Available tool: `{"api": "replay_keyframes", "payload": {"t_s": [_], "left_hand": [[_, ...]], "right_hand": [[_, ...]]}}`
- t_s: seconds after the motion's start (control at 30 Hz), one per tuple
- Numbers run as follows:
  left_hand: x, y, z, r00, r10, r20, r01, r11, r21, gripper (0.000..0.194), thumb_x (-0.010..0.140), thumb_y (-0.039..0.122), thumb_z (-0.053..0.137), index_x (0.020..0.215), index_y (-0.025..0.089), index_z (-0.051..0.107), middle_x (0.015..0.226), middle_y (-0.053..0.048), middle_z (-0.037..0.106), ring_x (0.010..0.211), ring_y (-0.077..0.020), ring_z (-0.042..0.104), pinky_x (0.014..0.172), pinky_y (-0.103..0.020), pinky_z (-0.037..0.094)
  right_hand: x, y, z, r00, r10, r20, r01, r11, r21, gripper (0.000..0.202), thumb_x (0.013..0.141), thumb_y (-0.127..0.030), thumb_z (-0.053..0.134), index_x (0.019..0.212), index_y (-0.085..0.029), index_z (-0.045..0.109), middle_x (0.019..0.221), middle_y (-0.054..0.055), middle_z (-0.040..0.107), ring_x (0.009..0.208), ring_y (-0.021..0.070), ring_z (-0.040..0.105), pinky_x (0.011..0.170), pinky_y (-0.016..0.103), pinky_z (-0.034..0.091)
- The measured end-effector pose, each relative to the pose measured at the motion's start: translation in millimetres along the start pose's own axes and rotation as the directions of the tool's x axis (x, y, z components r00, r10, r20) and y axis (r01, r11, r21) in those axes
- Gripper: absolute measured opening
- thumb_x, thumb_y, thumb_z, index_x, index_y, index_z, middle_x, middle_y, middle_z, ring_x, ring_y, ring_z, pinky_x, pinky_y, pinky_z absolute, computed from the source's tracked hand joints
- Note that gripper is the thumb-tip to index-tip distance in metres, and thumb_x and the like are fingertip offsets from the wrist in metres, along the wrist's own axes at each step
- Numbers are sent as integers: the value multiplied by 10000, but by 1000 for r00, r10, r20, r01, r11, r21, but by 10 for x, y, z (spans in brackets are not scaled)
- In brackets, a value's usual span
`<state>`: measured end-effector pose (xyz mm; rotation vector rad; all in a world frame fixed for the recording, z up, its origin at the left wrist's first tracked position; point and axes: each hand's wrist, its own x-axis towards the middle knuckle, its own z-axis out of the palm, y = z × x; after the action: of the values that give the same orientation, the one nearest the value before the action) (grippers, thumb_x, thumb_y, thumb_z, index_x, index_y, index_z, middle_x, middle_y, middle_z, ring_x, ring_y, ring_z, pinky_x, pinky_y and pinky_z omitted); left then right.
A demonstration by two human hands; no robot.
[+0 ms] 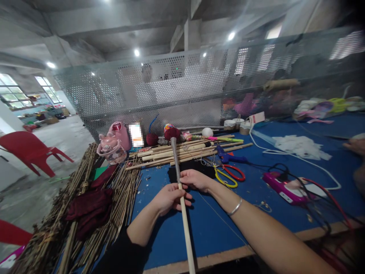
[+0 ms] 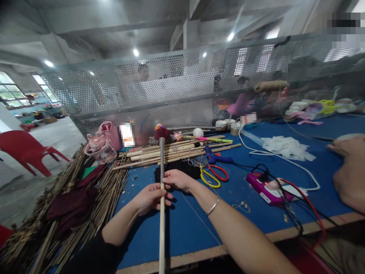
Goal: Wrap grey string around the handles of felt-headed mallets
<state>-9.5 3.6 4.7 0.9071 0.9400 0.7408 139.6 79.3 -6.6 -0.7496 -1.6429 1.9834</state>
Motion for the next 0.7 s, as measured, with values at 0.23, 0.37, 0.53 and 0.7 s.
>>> {"api": "replay_keyframes", "payload": {"t_s": [0.23,0.37,0.53,0.7], "left_hand": [[41,8,17,976,82,-200,-73,996,53,334,626,349,686,812,120,529,723,-67,634,559,-113,599,471,-186,440],[7,51,14,995,82,-48,-87,989,-116,284,699,318,625,884,114,556,800,-89,631,635,-115,614,519,-186,466],[36,1,15,986,42,-164,-47,999,-21,311,656,366,658,815,138,519,695,-36,612,556,-116,598,477,-203,455],[24,4,3,983,74,-169,-68,997,39,325,621,362,695,777,119,547,710,-51,626,559,-99,590,512,-198,458]], "right_hand": [[28,-40,-7,989,45,-140,-43,999,22,262,677,-358,626,737,-139,496,390,-113,332,312,11,179,316,166,80],[2,-53,9,997,72,-37,-67,989,130,293,694,-373,612,840,-138,518,495,-78,446,326,0,176,314,153,57],[47,8,70,992,63,-112,-52,994,96,281,673,-380,626,705,-148,472,418,-100,378,302,5,182,296,154,83],[54,15,77,992,87,-92,-78,992,95,276,681,-382,624,743,-148,492,394,-113,332,306,9,169,298,149,79]]}}
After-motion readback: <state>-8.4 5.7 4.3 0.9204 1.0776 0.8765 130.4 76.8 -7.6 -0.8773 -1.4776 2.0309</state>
